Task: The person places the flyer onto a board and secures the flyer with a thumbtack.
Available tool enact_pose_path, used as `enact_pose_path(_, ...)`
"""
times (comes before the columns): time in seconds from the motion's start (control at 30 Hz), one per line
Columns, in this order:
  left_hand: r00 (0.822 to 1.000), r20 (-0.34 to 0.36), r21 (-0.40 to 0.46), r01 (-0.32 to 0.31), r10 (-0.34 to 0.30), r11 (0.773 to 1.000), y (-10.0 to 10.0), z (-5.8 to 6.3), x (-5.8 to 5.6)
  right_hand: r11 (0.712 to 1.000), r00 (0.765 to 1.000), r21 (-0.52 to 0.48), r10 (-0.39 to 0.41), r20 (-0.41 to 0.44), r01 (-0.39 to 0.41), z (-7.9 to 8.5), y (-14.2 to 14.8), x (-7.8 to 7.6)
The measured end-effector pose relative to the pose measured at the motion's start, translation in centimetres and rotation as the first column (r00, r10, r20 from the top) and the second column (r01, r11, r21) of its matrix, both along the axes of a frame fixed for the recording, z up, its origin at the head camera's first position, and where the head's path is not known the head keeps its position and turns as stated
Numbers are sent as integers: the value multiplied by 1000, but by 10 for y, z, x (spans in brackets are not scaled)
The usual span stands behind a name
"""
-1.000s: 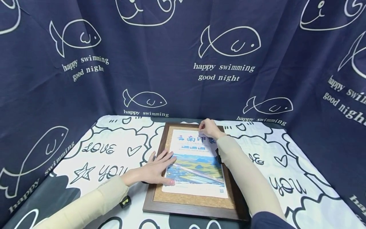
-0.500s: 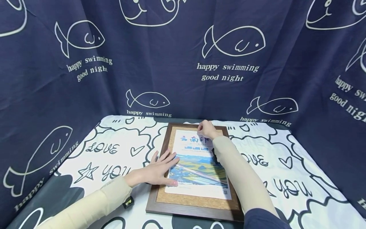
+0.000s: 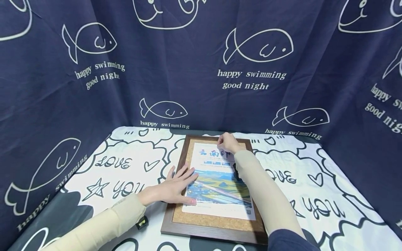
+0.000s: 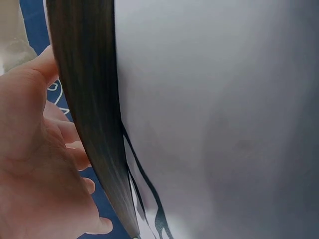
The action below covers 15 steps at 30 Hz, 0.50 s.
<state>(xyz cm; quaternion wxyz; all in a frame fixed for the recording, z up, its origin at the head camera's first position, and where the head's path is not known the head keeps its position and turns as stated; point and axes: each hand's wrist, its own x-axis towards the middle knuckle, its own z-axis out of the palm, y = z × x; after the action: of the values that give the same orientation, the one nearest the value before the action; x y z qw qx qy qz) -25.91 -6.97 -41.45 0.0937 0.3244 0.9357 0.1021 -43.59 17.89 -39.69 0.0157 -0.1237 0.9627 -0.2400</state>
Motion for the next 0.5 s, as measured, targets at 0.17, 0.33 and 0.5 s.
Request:
enact_pose_path(0.17, 1000, -1, -4, -7, 7, 1000, 0, -1, 0, 1000, 1000, -22, -4, -4, 4, 0, 0, 0)
enact_pose_path(0.33, 1000, 19, 0, -4, 4, 1000, 2, 0, 0, 998, 1000, -58, -25, 16, 26, -1, 2, 1)
enact_pose_path(0.5, 1000, 17, -5, -9, 9, 1000, 1, -1, 0, 996, 999, -82, -30, 34, 33, -2, 2, 1)
